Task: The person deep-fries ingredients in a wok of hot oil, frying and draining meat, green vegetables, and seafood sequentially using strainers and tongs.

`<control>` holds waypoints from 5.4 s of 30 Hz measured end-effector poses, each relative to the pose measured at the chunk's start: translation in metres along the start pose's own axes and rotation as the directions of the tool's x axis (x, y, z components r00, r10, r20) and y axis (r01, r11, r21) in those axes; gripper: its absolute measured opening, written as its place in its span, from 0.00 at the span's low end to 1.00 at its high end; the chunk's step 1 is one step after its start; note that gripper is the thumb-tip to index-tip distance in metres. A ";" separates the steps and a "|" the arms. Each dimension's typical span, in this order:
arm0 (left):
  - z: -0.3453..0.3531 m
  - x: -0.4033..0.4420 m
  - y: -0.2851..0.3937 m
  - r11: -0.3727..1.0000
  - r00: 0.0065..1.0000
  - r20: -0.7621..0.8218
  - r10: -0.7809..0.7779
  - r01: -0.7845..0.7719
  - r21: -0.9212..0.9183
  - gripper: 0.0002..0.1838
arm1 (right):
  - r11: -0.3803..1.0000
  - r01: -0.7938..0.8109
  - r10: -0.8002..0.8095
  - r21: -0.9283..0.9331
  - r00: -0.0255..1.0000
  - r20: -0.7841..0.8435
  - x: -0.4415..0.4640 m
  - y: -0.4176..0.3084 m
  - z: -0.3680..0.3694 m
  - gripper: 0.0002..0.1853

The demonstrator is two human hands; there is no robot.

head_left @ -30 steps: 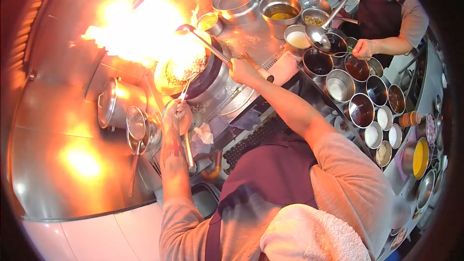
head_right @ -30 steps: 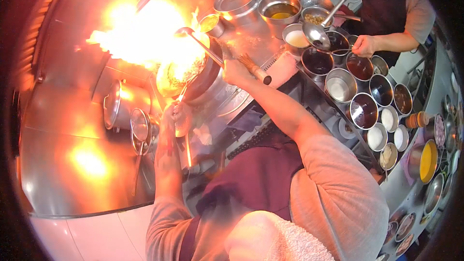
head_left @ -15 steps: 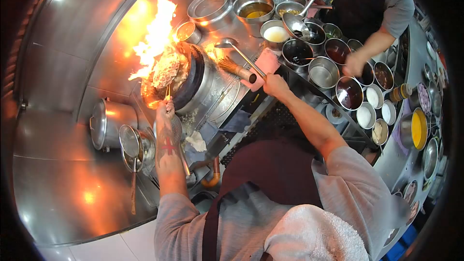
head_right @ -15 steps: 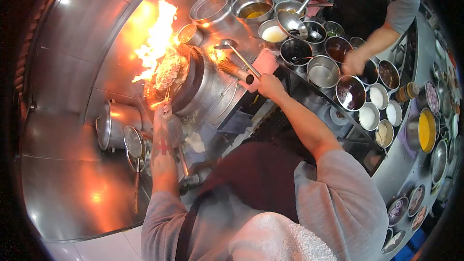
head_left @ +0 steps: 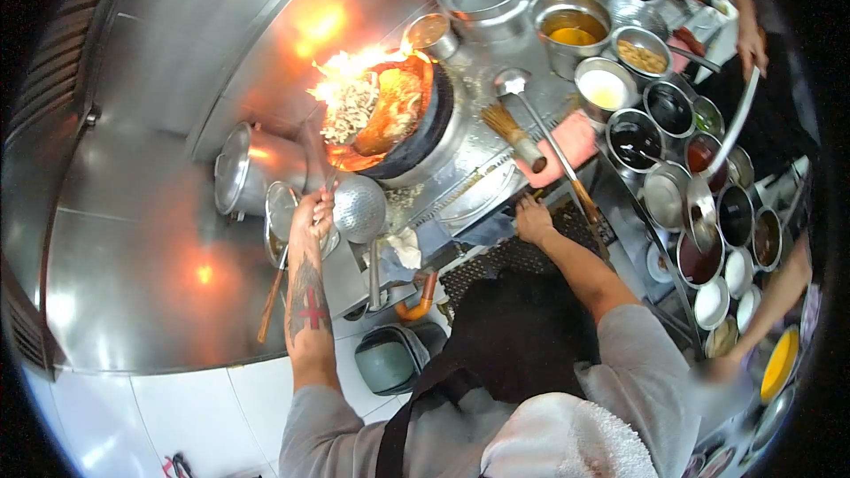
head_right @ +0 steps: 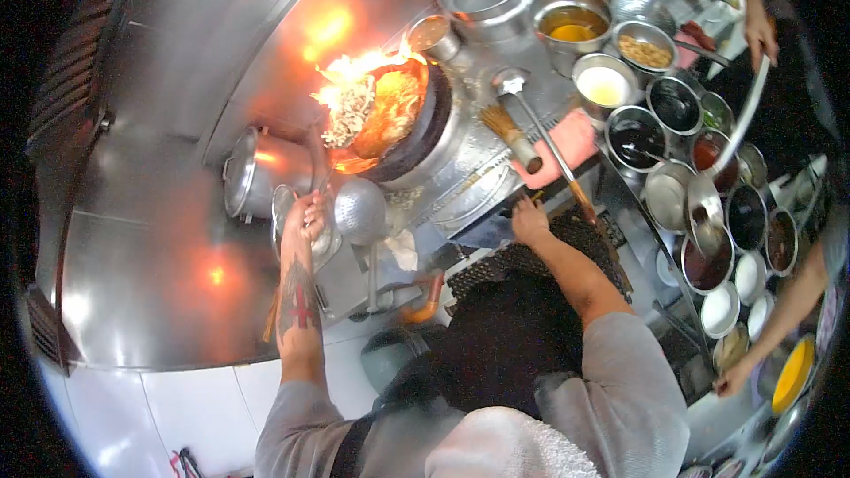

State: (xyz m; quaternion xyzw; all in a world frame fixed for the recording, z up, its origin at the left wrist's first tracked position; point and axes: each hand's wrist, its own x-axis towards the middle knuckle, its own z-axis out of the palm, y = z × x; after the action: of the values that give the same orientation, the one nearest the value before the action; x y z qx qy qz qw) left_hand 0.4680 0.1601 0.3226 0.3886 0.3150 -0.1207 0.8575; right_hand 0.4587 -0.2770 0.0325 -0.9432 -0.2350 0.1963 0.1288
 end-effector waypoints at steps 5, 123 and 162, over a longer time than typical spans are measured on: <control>-0.002 -0.042 0.004 0.990 0.979 -0.197 0.059 -0.032 0.139 0.12 | 0.973 -0.096 0.122 -0.208 0.986 0.114 0.043 0.036 0.073 0.28; -0.080 -0.004 0.080 0.757 0.994 -0.107 0.015 0.059 0.651 0.04 | 0.771 -0.118 0.174 0.626 0.984 -0.029 0.042 -0.157 -0.272 0.15; 0.002 0.016 -0.053 0.925 0.902 -0.322 0.288 -0.175 0.338 0.04 | 0.928 0.176 -0.126 0.327 0.978 -0.169 0.132 -0.096 -0.361 0.11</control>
State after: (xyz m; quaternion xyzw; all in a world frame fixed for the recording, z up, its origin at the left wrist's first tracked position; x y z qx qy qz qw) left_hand 0.4568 0.1234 0.2822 0.5652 0.3980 0.0111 0.7225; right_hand 0.6835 -0.1840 0.3456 -0.8975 -0.2597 0.1543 0.3212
